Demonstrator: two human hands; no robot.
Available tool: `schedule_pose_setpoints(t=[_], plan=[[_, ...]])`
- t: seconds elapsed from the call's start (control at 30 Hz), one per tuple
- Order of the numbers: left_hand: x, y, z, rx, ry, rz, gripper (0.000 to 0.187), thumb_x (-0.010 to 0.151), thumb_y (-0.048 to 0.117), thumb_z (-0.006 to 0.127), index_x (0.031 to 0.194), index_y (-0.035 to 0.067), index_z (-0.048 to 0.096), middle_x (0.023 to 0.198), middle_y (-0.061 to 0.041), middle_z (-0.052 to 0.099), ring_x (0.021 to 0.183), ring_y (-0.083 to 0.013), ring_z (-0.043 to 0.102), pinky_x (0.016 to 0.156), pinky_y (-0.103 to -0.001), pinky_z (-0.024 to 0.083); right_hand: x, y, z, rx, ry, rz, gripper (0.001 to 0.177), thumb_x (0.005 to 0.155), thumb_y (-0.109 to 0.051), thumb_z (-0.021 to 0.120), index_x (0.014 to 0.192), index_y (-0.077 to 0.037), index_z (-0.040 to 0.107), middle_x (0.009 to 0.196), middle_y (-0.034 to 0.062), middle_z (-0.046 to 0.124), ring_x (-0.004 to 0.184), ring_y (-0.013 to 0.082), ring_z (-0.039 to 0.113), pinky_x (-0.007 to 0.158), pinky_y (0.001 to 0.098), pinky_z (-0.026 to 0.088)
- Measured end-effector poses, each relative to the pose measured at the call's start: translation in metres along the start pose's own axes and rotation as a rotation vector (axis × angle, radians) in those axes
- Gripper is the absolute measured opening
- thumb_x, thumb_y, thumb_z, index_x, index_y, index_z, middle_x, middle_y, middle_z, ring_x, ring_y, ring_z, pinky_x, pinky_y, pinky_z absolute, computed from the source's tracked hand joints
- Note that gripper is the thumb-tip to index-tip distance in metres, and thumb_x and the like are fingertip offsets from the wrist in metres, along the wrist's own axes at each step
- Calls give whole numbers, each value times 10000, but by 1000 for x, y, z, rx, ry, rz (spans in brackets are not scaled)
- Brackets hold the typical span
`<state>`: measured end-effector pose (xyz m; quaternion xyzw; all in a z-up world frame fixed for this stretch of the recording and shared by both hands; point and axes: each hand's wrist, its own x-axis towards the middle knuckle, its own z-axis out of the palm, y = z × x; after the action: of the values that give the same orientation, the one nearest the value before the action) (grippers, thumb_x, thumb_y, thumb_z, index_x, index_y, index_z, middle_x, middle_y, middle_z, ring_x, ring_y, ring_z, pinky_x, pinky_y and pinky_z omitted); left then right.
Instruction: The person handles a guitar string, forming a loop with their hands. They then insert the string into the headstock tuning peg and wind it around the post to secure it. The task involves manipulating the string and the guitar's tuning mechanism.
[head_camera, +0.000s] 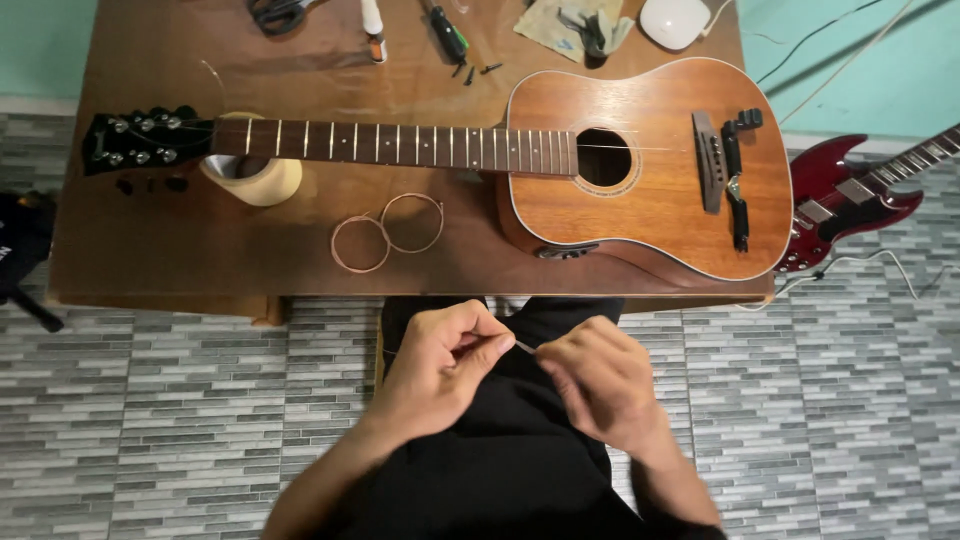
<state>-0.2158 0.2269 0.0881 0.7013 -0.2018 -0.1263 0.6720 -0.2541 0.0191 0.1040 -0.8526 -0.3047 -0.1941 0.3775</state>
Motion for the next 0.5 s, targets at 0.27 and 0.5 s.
schedule_pose_setpoints(t=[0.27,0.5], plan=[[19,-20,2,-388,27,-284,177,956,237,692,871,86,655,677,35,524,593,-58,431,554,-235,303,3,16,-5,140,-154,243,399,1009,-340,541,1264,-34,562,1160,86,720,966,238,656,892,369,503],[43,28,-11,-487,344,182,217,1056,237,555,989,31,549,648,-62,519,557,-150,521,586,-261,447,-28,-21,107,978,199,761,349,1053,-293,546,1052,14,710,640,8,494,557,80,422,508,230,312]])
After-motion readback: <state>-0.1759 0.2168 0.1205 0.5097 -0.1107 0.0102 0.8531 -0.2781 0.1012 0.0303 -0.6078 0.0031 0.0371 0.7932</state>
